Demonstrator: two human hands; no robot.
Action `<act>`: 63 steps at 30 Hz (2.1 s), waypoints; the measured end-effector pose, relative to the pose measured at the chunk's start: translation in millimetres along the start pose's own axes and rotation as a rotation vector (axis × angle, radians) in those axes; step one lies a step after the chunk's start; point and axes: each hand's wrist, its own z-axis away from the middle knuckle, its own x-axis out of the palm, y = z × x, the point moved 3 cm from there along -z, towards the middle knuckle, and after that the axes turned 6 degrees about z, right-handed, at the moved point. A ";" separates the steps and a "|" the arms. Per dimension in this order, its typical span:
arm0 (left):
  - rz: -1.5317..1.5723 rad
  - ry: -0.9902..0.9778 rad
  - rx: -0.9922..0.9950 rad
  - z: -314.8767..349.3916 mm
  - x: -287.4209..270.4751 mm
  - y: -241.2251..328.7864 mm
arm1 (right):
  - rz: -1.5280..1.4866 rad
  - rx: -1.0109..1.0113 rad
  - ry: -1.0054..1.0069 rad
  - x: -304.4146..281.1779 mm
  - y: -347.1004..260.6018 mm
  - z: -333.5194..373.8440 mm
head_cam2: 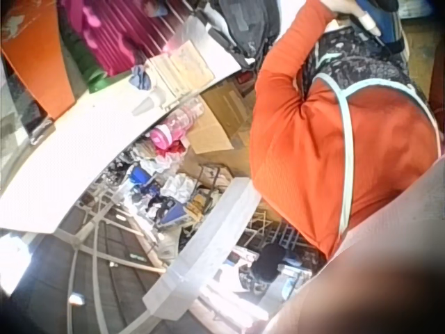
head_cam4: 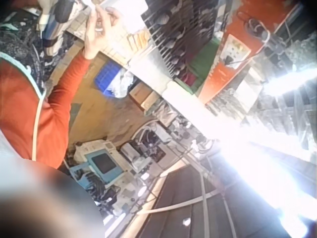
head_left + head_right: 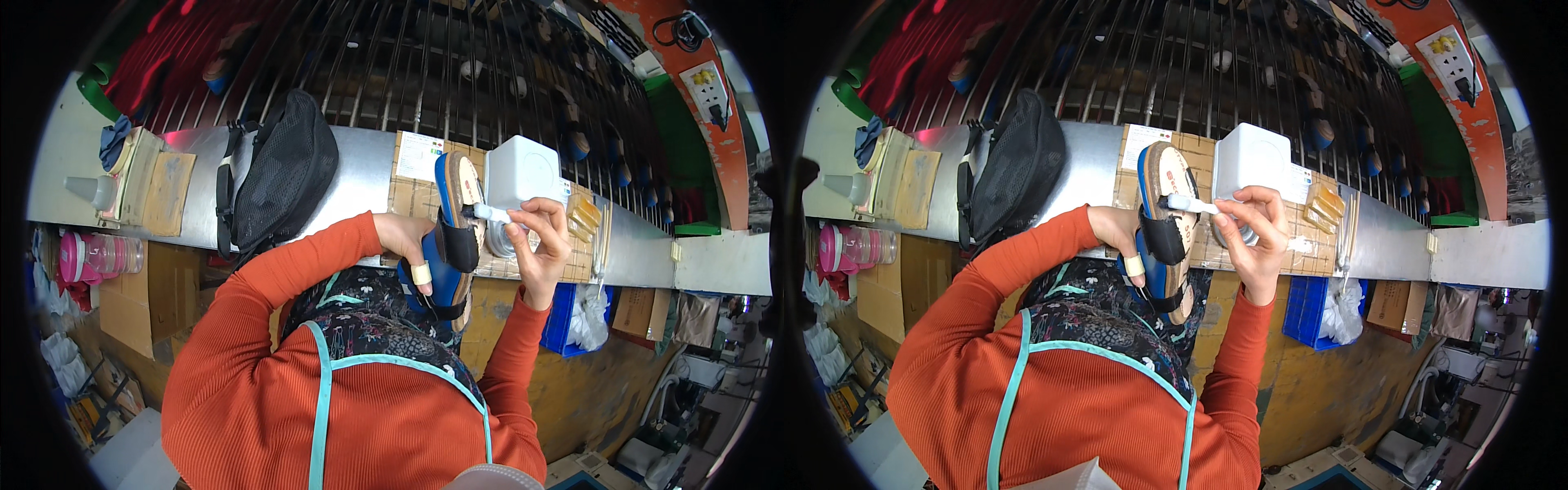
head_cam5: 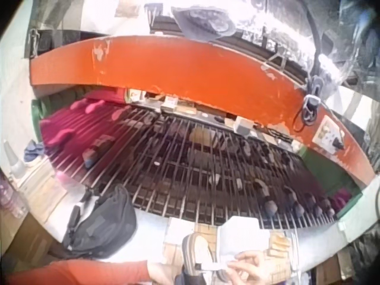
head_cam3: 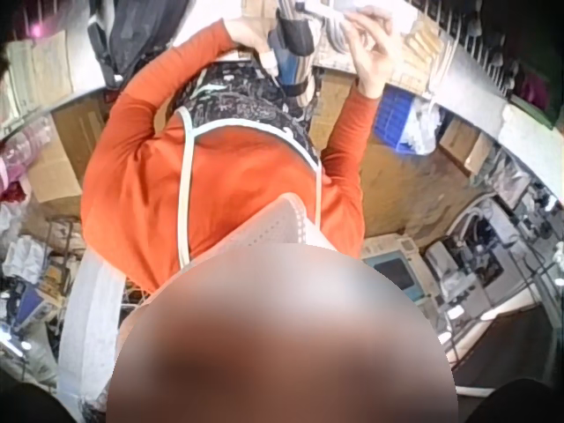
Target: The person rubs a small white block on the sole of a blue sandal, then uses a brush to apply white glue from a container onto the sandal's sole and strap areas. The sandal is handled one at a time and placed back on a metal rack after treatment.
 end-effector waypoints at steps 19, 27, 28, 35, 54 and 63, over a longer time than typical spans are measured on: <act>0.038 0.020 -0.037 2.6 0.0 1.9 | 0.078 -0.031 -0.154 -16.4 -3.7 -12.2; -0.084 -0.064 0.050 7.6 13.2 18.6 | -0.063 0.040 -0.194 -3.9 7.9 -21.4; -0.093 -0.047 0.020 7.1 11.6 15.9 | -0.024 0.029 -0.120 0.1 8.4 -19.8; -0.292 -0.108 0.297 3.9 -4.9 -6.2 | 0.107 0.181 0.117 -2.6 1.5 49.0; 0.697 0.281 0.678 72.8 -9.5 57.0 | 1.106 0.157 0.011 -37.7 47.3 79.2; 0.801 0.152 0.794 53.5 -39.2 29.9 | 0.097 0.873 0.022 -52.9 82.2 107.7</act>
